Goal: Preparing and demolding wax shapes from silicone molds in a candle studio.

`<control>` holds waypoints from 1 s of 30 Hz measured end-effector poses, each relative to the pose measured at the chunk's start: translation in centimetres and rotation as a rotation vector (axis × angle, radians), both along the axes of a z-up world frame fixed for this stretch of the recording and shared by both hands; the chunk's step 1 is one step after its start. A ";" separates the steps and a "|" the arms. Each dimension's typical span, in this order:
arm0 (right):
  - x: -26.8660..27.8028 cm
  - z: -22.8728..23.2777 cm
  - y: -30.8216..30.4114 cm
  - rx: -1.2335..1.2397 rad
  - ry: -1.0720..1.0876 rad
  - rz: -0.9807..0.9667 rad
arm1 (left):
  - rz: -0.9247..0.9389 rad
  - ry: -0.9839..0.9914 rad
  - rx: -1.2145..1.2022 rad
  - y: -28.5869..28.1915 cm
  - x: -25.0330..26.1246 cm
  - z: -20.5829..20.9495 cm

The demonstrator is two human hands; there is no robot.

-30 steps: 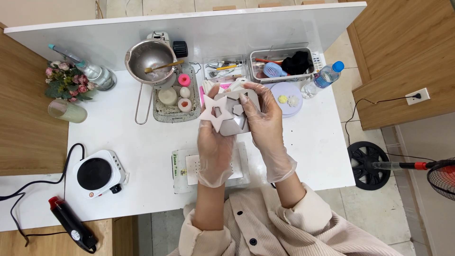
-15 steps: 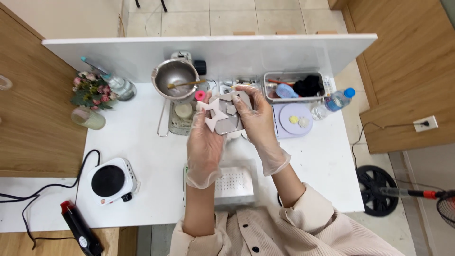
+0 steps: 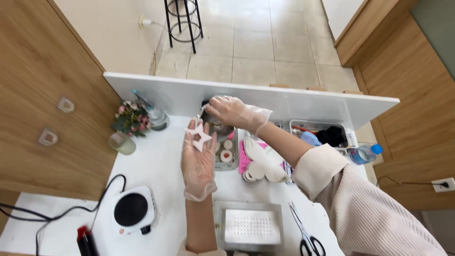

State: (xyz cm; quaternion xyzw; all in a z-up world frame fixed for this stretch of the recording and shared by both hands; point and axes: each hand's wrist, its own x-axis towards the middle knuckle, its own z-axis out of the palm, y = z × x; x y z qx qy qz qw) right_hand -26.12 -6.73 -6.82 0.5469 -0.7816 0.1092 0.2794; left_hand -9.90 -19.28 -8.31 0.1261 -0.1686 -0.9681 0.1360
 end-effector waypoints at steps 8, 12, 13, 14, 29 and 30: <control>-2.5 0.3 -1.4 0.131 0.172 0.042 | -0.034 -0.105 -0.040 0.4 -3.7 -2.7; -0.1 1.3 -1.3 0.208 -0.063 -0.052 | 0.005 -0.014 -0.042 1.9 -5.7 -0.6; -0.2 1.5 -0.9 0.205 -0.049 -0.058 | 0.001 0.001 -0.045 2.0 -6.0 -0.2; -0.3 1.6 -0.6 0.157 -0.065 -0.075 | 0.001 -0.047 -0.038 2.2 -6.4 0.1; 1.3 3.4 2.4 -0.015 -0.043 -0.001 | -0.101 -0.111 -0.065 1.6 -6.7 -0.9; 1.0 2.7 2.7 -0.019 -0.042 0.018 | -0.120 -0.091 -0.077 1.9 -6.0 0.0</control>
